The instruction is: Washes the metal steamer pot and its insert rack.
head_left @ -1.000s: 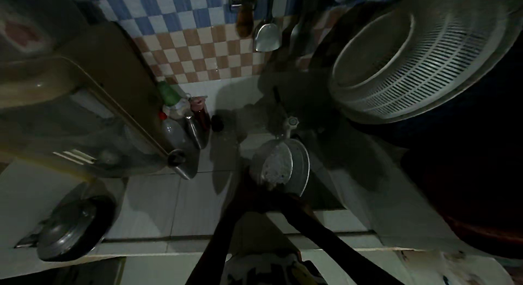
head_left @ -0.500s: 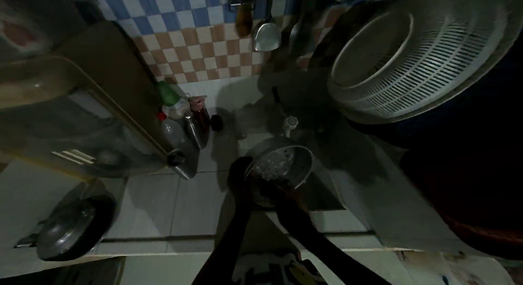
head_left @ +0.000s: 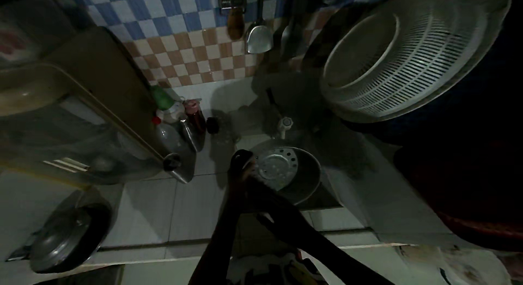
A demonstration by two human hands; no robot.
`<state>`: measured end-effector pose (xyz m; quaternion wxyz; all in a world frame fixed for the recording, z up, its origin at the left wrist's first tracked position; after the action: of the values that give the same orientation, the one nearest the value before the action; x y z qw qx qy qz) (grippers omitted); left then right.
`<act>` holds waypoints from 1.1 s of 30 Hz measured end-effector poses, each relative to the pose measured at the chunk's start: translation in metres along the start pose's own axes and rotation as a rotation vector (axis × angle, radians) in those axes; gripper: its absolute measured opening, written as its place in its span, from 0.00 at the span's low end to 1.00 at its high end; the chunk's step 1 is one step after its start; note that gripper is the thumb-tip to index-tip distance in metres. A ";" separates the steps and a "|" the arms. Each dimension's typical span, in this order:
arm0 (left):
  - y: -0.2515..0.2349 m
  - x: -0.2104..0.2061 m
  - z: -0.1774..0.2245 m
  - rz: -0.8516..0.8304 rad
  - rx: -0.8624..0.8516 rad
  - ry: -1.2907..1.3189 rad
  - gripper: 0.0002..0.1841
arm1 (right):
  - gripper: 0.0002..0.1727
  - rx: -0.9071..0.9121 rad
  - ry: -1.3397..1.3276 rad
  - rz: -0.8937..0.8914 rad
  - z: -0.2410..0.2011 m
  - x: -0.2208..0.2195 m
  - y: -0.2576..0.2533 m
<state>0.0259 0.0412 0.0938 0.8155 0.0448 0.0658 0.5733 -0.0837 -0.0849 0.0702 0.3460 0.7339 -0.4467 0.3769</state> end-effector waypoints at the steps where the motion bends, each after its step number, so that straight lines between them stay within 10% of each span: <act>1: 0.000 0.007 0.002 0.015 -0.058 -0.038 0.28 | 0.31 -0.042 0.048 0.069 0.015 0.002 0.009; 8: -0.005 -0.009 -0.007 0.257 -0.011 0.114 0.23 | 0.27 -0.035 -0.064 0.077 -0.006 -0.005 0.009; 12: -0.005 -0.031 -0.032 0.095 0.129 0.239 0.30 | 0.31 0.021 -0.355 0.101 -0.035 0.007 -0.010; 22: -0.010 -0.006 -0.045 0.219 0.188 0.235 0.30 | 0.26 -0.034 0.010 -0.028 -0.019 0.018 0.007; 26: -0.005 -0.031 -0.058 0.066 0.254 0.205 0.27 | 0.27 -0.066 -0.415 -0.215 -0.026 0.015 -0.026; 30: -0.007 -0.039 -0.059 -0.071 0.135 0.191 0.22 | 0.36 -0.042 -1.173 0.065 -0.004 0.032 -0.054; 33: 0.006 -0.045 -0.062 -0.185 0.098 -0.059 0.29 | 0.37 0.088 -1.224 0.307 -0.007 0.062 -0.054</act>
<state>-0.0042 0.0006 0.0364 0.8633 0.0950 0.0736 0.4901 -0.0166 -0.0844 0.1178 -0.0607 0.7578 -0.6479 -0.0480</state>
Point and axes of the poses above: each hand's wrist, its own y-axis away from the middle knuckle, its own x-axis out of the back of the hand, z = x × y, the point moved 7 cm from there along -y, towards the middle knuckle, and after that the axes turned 12 degrees about -z, right-handed, at the moved point
